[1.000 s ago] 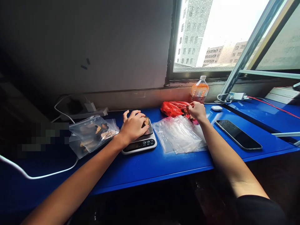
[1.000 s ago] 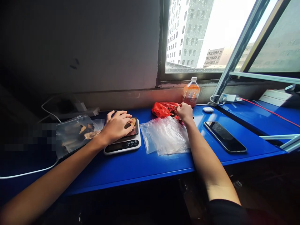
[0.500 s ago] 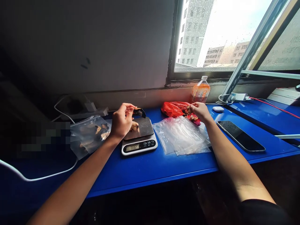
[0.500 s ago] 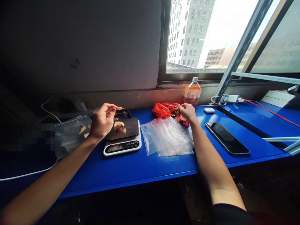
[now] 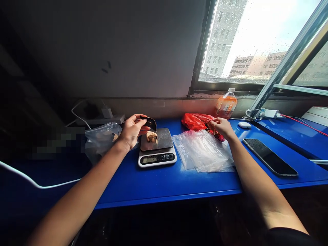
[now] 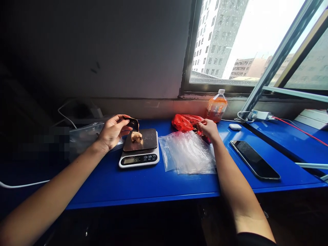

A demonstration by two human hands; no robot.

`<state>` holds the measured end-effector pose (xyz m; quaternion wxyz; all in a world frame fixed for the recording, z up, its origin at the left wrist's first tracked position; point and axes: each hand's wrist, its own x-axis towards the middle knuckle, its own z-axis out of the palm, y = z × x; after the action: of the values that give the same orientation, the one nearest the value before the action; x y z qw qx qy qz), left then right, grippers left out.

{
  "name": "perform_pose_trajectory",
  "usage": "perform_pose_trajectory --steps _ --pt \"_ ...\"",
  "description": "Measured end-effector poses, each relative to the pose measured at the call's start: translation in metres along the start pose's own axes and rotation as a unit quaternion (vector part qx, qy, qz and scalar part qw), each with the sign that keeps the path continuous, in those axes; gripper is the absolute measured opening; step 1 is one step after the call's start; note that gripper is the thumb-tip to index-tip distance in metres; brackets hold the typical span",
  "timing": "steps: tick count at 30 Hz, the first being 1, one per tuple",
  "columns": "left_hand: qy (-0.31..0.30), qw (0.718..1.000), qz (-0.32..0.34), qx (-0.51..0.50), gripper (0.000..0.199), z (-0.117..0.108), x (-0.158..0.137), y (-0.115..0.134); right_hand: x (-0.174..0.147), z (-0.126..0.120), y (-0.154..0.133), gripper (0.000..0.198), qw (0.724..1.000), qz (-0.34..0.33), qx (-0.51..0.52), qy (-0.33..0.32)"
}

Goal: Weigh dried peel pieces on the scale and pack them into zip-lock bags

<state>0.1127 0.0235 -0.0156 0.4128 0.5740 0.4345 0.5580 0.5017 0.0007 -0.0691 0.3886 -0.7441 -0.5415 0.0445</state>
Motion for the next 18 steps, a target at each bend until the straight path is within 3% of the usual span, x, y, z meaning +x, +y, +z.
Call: perform_pose_trajectory --steps 4,8,13,18 --pt "-0.019 0.995 0.075 0.066 0.025 -0.001 0.001 -0.007 0.001 0.000 0.000 0.024 1.000 0.010 -0.027 0.013" --pt "-0.038 0.970 0.175 0.166 0.024 0.004 0.001 -0.013 0.006 -0.001 -0.006 0.021 0.998 -0.002 -0.053 0.037" --pt "-0.152 0.906 0.274 0.285 0.019 0.021 -0.007 -0.010 0.000 0.000 -0.028 0.023 0.992 -0.103 -0.052 0.051" --pt "-0.251 0.841 0.269 0.396 0.026 0.017 -0.014 -0.011 -0.010 -0.002 -0.045 0.025 0.985 -0.170 -0.032 0.024"
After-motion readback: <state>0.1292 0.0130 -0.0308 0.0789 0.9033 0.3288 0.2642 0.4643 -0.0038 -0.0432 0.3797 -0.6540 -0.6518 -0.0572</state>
